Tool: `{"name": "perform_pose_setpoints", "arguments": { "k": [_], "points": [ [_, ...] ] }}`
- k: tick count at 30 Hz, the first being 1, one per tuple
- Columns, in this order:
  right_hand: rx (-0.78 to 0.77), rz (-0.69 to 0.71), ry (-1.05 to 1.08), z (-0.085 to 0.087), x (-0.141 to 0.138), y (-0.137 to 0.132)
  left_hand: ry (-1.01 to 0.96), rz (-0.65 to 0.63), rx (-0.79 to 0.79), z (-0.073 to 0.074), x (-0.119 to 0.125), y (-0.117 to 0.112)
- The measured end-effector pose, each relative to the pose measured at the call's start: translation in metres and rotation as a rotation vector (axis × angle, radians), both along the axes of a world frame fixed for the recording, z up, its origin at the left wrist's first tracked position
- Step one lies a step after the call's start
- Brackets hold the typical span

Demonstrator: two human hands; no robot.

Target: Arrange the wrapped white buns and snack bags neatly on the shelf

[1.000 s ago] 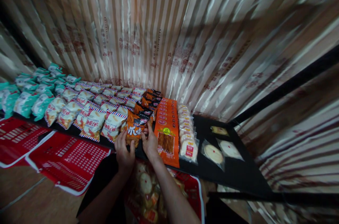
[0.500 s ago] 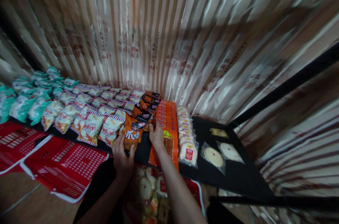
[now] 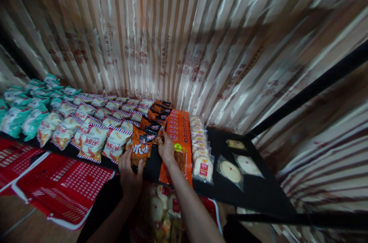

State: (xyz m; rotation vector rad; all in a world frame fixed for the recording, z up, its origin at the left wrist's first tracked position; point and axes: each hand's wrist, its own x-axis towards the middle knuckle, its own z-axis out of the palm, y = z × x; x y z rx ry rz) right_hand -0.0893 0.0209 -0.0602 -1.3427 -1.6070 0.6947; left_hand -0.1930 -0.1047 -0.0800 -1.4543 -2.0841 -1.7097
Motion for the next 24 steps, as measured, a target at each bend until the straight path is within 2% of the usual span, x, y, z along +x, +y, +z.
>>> {"name": "perform_pose_setpoints", "arguments": {
  "k": [15,19,24],
  "points": [
    [-0.01,0.044,-0.024,-0.004,0.0,0.0,0.017,0.014,0.034,-0.002,0.003,0.0],
    [0.077,-0.071,-0.02,0.0,0.007,0.016,0.033,0.026,0.054,-0.003,0.003,0.0],
    [0.002,-0.155,0.045,0.005,0.011,0.047,0.041,0.031,0.021,0.0,0.003,0.0]
  ]
}}
